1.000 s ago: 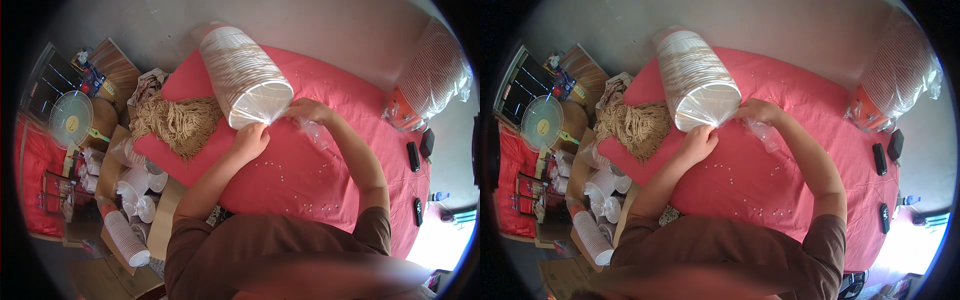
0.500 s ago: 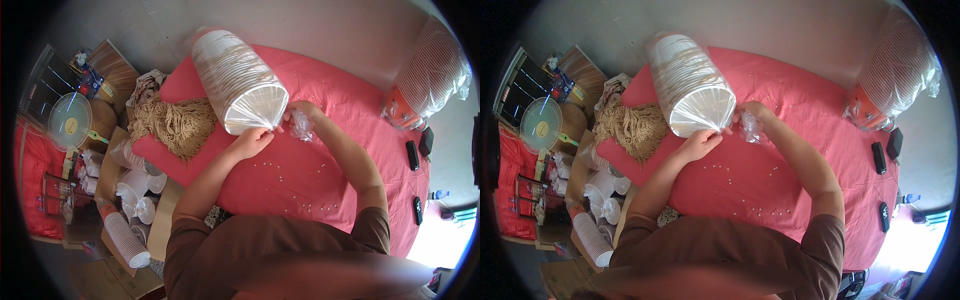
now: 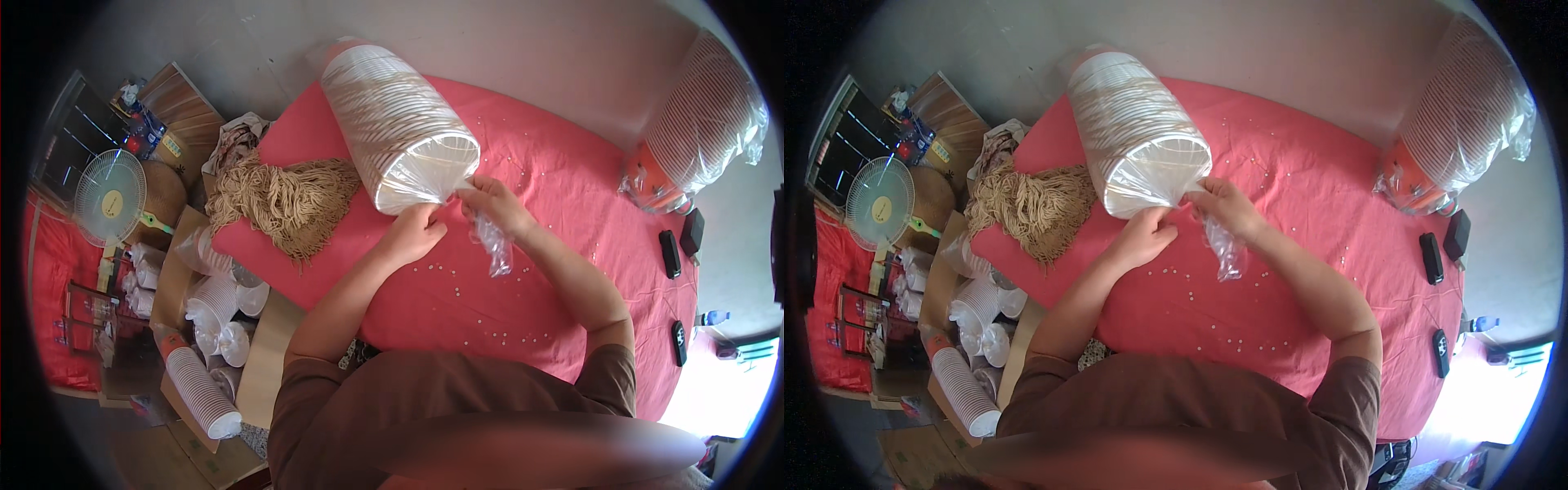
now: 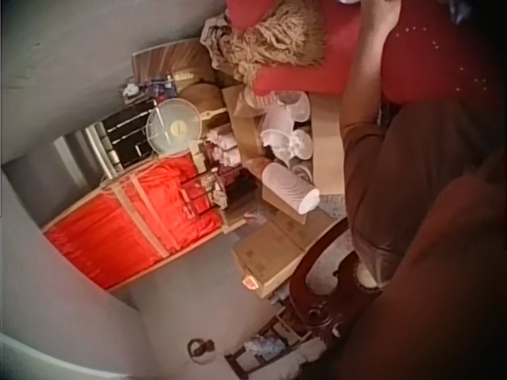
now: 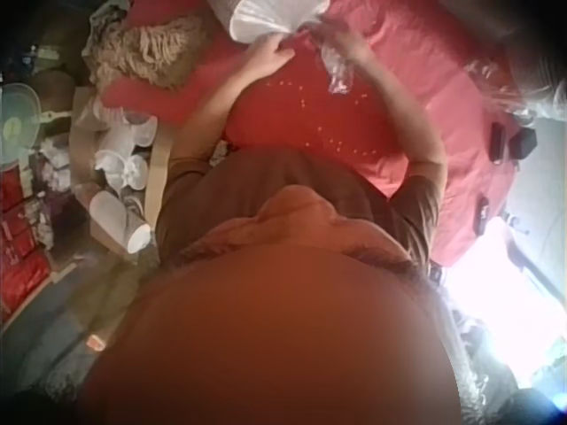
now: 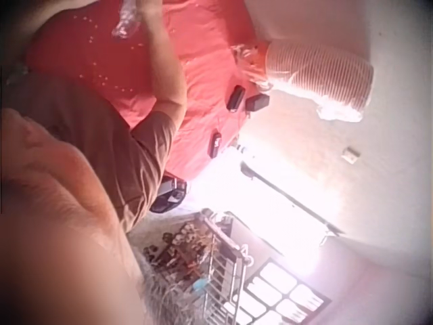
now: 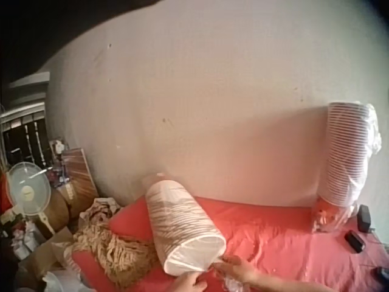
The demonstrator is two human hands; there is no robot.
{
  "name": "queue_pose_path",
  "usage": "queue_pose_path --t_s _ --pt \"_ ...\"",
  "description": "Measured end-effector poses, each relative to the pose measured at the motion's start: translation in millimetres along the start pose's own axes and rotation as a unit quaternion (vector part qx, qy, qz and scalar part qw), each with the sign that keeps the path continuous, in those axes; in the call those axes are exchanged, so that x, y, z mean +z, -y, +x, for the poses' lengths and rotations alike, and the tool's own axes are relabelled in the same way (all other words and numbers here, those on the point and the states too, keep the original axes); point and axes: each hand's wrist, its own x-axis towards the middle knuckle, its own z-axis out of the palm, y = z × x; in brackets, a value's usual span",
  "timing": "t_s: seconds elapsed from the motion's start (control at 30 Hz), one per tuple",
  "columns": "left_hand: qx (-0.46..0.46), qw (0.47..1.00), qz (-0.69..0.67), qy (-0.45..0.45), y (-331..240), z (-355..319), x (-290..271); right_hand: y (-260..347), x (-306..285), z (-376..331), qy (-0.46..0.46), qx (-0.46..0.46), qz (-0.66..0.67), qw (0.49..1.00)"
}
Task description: Packing stacks of paper bowls into plastic bags for shipment.
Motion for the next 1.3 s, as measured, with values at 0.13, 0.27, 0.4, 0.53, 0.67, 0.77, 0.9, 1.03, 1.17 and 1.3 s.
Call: queue_pose_path --t_s 0.13,0.27,0.4,0.53,0.67,0.77,0.9,1.03,1.17,1.3 --pt "0.021 0.989 -0.142 0.025 22.2 -5.3 11.5 -26.0 24.1 -9.2 -0.072 -0.129 -0.143 0.979" --pt "-0.038 0.963 -0.263 0.050 16.5 -6.3 5.5 -31.9 34.7 -21.3 -0.097 -0.192 -0.374 0.902" --pt "-0.096 0.886 -0.442 0.104 27.9 -2.1 2.5 -33.3 51.4 -29.6 -0.080 -0.193 -0.406 0.889" --pt "-0.092 0.870 -0.482 0.046 22.9 3.3 6.4 -66.1 59.9 -24.8 -0.075 -0.259 -0.646 0.714" --pt "-0.085 0.845 -0.527 -0.043 26.2 -3.3 8.5 -32.5 63.1 -37.5 -0.060 -0.327 -0.661 0.673" --pt "-0.106 0.831 -0.545 -0.022 45.0 -8.1 11.2 -6.2 51.1 -29.3 -0.037 -0.397 -0.464 0.791" --pt "-0.119 0.832 -0.540 -0.052 34.7 -9.1 10.4 -8.7 35.8 -1.8 -0.115 -0.382 -0.438 0.806" --pt "-0.139 0.790 -0.597 -0.028 30.7 -12.7 4.7 -14.7 36.2 11.8 -0.112 -0.401 -0.486 0.768" --pt "-0.185 0.761 -0.622 -0.020 37.3 -16.4 -0.3 -11.7 37.6 17.3 -0.107 -0.404 -0.441 0.794" --pt "-0.145 0.793 -0.590 -0.040 28.7 -19.7 1.6 -11.4 37.2 19.6 -0.091 -0.349 -0.372 0.855"
